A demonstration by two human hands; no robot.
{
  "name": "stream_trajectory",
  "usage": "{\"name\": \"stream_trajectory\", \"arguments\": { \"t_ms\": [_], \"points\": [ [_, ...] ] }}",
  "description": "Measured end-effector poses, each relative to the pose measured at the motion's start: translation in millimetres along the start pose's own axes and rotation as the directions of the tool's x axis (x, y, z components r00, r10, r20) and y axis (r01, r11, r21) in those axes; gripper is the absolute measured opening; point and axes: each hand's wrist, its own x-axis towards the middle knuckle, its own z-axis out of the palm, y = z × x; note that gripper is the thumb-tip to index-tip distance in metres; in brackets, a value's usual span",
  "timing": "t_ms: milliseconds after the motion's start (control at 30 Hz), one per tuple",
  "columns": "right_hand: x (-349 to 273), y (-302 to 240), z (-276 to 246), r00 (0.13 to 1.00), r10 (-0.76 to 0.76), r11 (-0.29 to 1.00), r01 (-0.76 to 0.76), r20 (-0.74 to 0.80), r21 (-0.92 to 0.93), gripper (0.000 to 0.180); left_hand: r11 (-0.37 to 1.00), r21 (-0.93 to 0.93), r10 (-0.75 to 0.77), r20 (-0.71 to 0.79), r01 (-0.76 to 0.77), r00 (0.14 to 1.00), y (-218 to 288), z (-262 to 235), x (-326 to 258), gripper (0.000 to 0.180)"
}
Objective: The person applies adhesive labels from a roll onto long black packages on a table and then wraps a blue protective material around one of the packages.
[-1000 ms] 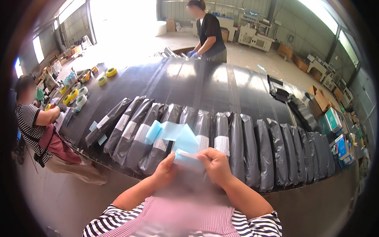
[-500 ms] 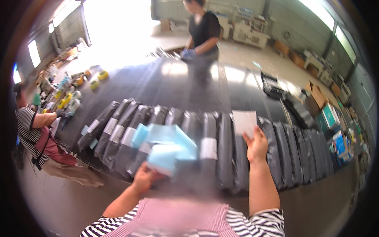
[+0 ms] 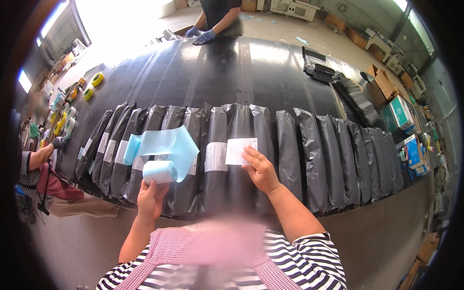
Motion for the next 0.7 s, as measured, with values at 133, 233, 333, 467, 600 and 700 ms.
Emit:
{"name": "stream_trajectory", "arguments": {
  "t_ms": [133,233,333,467,600,700],
  "points": [
    [-2.5,1.3,-0.8,0.988,0.071,0.997,-0.066,0.137,-0.043,0.037,1.0,0.006,0.01,-0.025,-0.01,1.0,-3.9,5.1,-0.5,0.027],
    [-0.1,-7.8,-8.5,0.965,0.069,0.98,-0.018,0.254,-0.197,0.035,1.0,0.028,0.011,-0.032,-0.01,0.999,-5.1,3.7,-2.0,0.029],
    [8.7,-31.7,-25.3,0.926,0.14,0.941,-0.014,0.35,-0.339,0.036,0.999,0.03,0.017,-0.045,-0.016,0.999,-4.9,0.8,-3.2,0.03],
    [37.7,-12.5,11.2,0.968,0.167,0.949,-0.105,0.189,-0.297,0.04,1.0,0.023,0.009,-0.03,-0.008,1.0,-2.1,12.3,-1.4,0.028],
    [41.8,-4.6,55.6,0.922,0.366,0.867,-0.289,0.127,-0.405,0.049,1.0,0.011,-0.012,0.042,0.012,0.999,-4.8,26.3,1.7,0.027],
    [28.4,-19.0,56.4,0.848,0.475,0.846,-0.367,0.234,-0.386,0.059,1.0,0.006,-0.022,0.081,0.022,0.996,-5.6,28.5,-1.5,0.027]
  ]
}}
